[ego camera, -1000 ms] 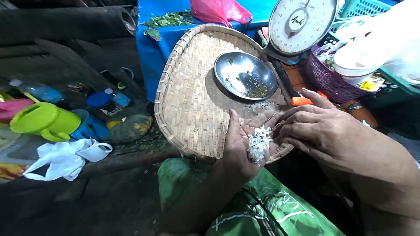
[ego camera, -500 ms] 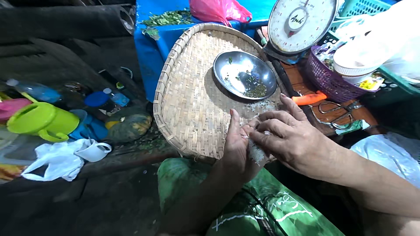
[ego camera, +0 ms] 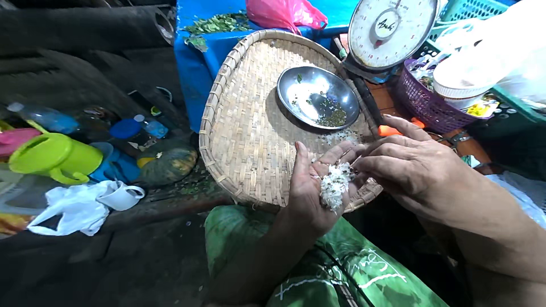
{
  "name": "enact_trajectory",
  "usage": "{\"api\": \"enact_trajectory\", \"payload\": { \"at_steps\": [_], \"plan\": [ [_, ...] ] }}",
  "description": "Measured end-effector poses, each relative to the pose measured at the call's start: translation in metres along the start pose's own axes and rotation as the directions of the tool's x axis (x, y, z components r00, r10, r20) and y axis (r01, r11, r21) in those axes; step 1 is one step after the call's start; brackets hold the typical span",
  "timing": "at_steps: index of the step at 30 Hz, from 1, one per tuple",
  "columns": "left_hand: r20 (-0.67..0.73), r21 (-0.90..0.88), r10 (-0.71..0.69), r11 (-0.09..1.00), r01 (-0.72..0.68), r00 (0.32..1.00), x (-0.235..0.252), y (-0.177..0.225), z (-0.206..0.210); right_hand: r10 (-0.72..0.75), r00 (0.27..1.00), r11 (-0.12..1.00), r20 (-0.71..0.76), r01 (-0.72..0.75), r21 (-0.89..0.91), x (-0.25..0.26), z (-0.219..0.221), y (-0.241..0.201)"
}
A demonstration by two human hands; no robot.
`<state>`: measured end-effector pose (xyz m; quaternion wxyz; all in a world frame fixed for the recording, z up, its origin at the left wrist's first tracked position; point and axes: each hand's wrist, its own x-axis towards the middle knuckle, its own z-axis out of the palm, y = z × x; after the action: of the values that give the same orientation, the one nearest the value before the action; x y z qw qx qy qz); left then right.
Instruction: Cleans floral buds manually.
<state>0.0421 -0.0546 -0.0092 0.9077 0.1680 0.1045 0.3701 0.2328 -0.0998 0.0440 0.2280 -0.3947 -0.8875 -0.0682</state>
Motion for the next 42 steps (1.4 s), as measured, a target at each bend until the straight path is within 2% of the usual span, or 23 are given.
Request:
{"api": "enact_trajectory", "payload": {
  "at_steps": [3,5,11,16,18,24,28,35,42],
  "plan": [
    [-0.042,-0.021,-0.007,1.0,0.006,0.999,0.001,0.001,0.001,0.026,0.991,0.999,0.129,-0.023,-0.025,-0.005,-0.006,0.004],
    [-0.041,-0.002,-0.003,1.0,0.003,0.999,0.002,0.001,0.0,0.04,0.987,0.999,0.155,-0.036,-0.028,-0.007,-0.007,0.005],
    [0.008,0.002,0.02,1.0,-0.02,1.0,0.001,0.0,-0.001,0.049,0.999,0.999,-0.014,-0.049,0.009,0.0,-0.001,0.0],
    [0.099,0.043,0.027,0.999,-0.031,0.995,0.0,0.0,-0.005,0.026,1.0,0.999,0.01,-0.027,0.039,0.006,0.019,-0.002],
    [0.089,0.038,0.04,0.998,-0.044,0.995,-0.001,0.0,-0.003,0.021,1.0,0.998,0.01,-0.022,0.056,0.007,0.025,-0.001],
    [0.094,0.051,0.03,0.998,-0.035,0.995,-0.001,0.0,-0.003,0.034,0.997,0.997,-0.064,-0.03,0.073,0.007,0.023,0.0],
    [0.088,-0.027,0.005,1.0,-0.003,0.996,-0.001,0.001,-0.003,0.018,0.991,0.991,-0.133,-0.001,0.132,0.009,0.026,-0.005],
    [0.07,-0.037,0.025,0.999,-0.022,0.997,-0.001,-0.001,-0.006,0.003,0.998,0.988,-0.061,0.006,0.151,0.012,0.046,-0.01],
    [0.113,-0.003,0.013,1.0,-0.013,0.993,-0.002,0.0,-0.007,0.031,0.984,0.987,-0.175,-0.003,0.159,0.012,0.035,-0.004]
  ]
}}
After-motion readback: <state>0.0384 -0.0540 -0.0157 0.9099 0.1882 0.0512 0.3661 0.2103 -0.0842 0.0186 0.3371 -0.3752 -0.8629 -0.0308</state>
